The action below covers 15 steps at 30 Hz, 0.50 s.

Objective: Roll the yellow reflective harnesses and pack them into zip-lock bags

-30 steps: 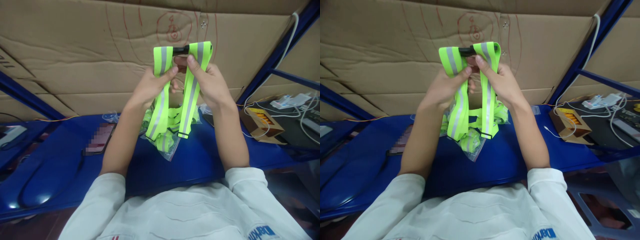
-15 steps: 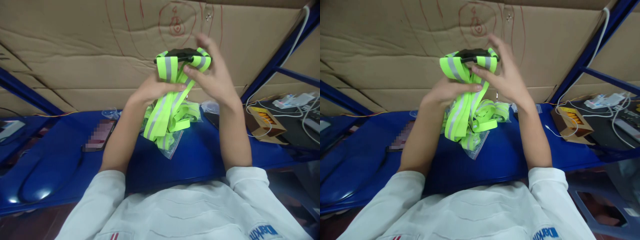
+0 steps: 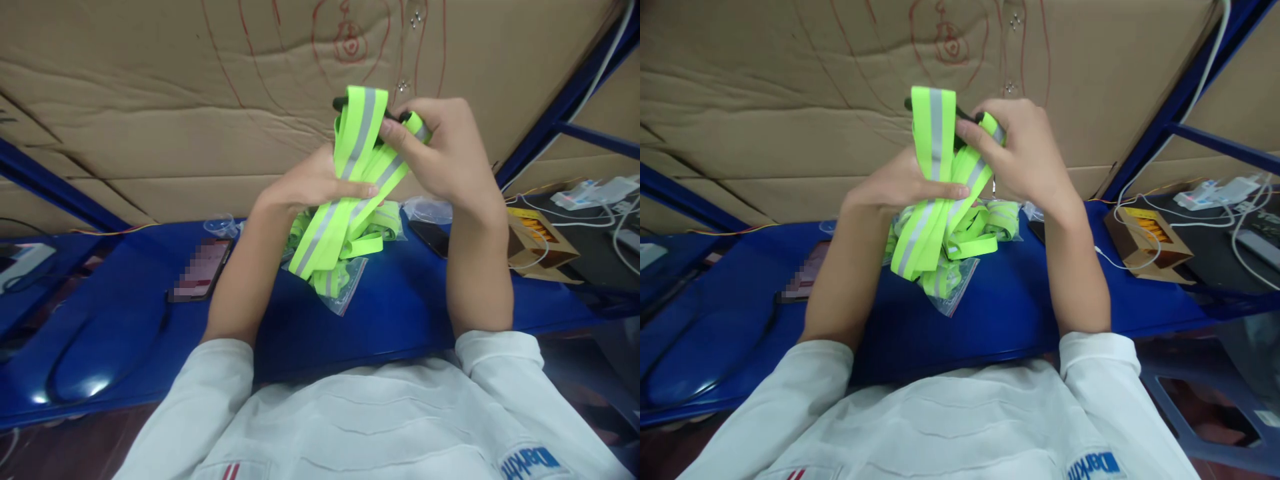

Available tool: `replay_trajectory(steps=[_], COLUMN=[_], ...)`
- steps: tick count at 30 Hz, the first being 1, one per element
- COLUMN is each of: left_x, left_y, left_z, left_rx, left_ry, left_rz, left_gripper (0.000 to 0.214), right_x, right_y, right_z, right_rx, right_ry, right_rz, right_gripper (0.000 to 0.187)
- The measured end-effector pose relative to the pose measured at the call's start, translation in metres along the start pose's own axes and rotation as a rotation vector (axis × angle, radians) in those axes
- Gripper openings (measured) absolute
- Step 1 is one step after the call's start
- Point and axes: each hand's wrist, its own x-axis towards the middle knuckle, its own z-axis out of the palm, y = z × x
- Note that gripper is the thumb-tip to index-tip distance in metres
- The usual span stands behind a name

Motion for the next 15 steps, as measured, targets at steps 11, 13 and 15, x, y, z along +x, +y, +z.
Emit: replay_trajectory(steps=[11, 13, 15], left_x=[-0.003, -0.003, -0.002], left_y=[0.000, -0.001, -0.003], left_z=[-0.002, -0.003, -0.005], left_rx=[0.001, 0.043, 0.079], left_ry=[-0.096, -0.079, -0.056], left_rz=[0.005, 0.049, 0.055], left_gripper=[0.051, 0.047, 0.046], right_x=[0.013, 0.016, 0.016], right_y=[0.029, 0.037, 0.039], right_z=[0.021, 0.031, 0.038], right_rx=[0.522, 0.541, 0.445], right_ry=[-0.056, -0.095, -0.039], right_rz=[0.303, 0.292, 0.214], right_gripper=[0.049, 0.047, 0.039])
